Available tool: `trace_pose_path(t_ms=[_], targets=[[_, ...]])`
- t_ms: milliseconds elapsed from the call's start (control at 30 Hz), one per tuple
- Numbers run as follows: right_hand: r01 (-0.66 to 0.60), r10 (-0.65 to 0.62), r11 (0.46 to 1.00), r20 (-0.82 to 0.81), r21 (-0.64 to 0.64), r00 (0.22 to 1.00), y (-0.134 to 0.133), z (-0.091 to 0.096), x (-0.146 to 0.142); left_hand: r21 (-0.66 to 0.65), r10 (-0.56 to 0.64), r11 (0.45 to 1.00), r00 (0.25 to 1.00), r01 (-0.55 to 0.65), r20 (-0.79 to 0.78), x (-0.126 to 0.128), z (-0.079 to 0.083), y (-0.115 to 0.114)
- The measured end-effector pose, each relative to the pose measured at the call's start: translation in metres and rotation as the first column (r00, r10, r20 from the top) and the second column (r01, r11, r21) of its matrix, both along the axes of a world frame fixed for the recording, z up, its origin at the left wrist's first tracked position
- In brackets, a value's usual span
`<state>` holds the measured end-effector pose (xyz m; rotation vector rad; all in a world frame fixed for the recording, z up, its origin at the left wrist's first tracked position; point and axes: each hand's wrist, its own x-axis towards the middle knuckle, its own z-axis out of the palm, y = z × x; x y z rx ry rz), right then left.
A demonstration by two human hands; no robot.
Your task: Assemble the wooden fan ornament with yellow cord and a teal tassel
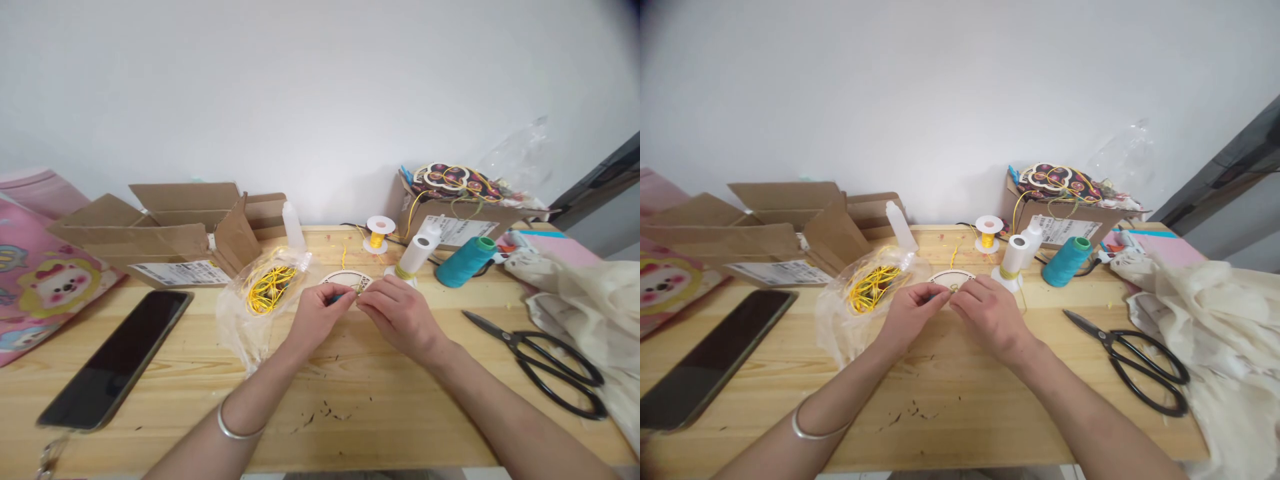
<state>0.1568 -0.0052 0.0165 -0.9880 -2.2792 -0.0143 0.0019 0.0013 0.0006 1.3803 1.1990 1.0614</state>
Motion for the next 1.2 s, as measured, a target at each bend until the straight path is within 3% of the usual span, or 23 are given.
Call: trace_pose_path(t_ms=[200, 333, 500, 600, 733, 833, 900, 1067, 1200], targets=[[-0.003, 0.000, 0.999, 0.087, 0.044, 0.996, 0.004, 0.000, 0.006, 0.188, -0.092, 0.970, 0.949, 0.154, -0.302, -0.001, 0.004, -0.003], [-0.025, 0.023, 0.994, -0.025, -0.106, 0.999, 0.009, 0.002, 0.014, 0.282, -0.129, 0.923, 0.901, 0.262, -0.414, -0.001, 0.008, -0.004], [-0.085, 0.020, 0.939, -0.193, -0.334, 0.981, 0.011, 0.002, 0.016, 0.312, -0.138, 0.907, 0.901, 0.282, -0.412, -0.002, 0.006, -0.004], [-0.098, -0.057, 0.858, -0.284, -0.505, 0.957, 0.011, 0.002, 0.014, 0.344, -0.138, 0.890, 0.896, 0.299, -0.422, -0.004, 0.005, -0.004], [-0.228, -0.153, 0.679, -0.439, -0.698, 0.885, 0.010, -0.002, 0.011, 0.413, -0.100, 0.858, 0.888, 0.306, -0.449, -0.007, 0.005, -0.003], [-0.379, -0.199, 0.538, -0.551, -0.753, 0.810, 0.010, -0.006, 0.009, 0.476, -0.048, 0.832, 0.893, 0.284, -0.448, -0.009, 0.005, -0.002], [-0.446, -0.225, 0.472, -0.592, -0.761, 0.774, 0.009, -0.008, 0.008, 0.506, -0.036, 0.816, 0.898, 0.281, -0.439, -0.009, 0.005, -0.002], [-0.500, -0.267, 0.411, -0.625, -0.762, 0.734, 0.008, -0.012, 0.006, 0.531, -0.058, 0.806, 0.928, 0.260, -0.368, -0.009, 0.004, -0.001], [-0.532, -0.253, 0.396, -0.646, -0.748, 0.720, 0.008, -0.018, 0.005, 0.455, -0.088, 0.865, 0.956, 0.212, -0.279, -0.008, 0.003, -0.001]])
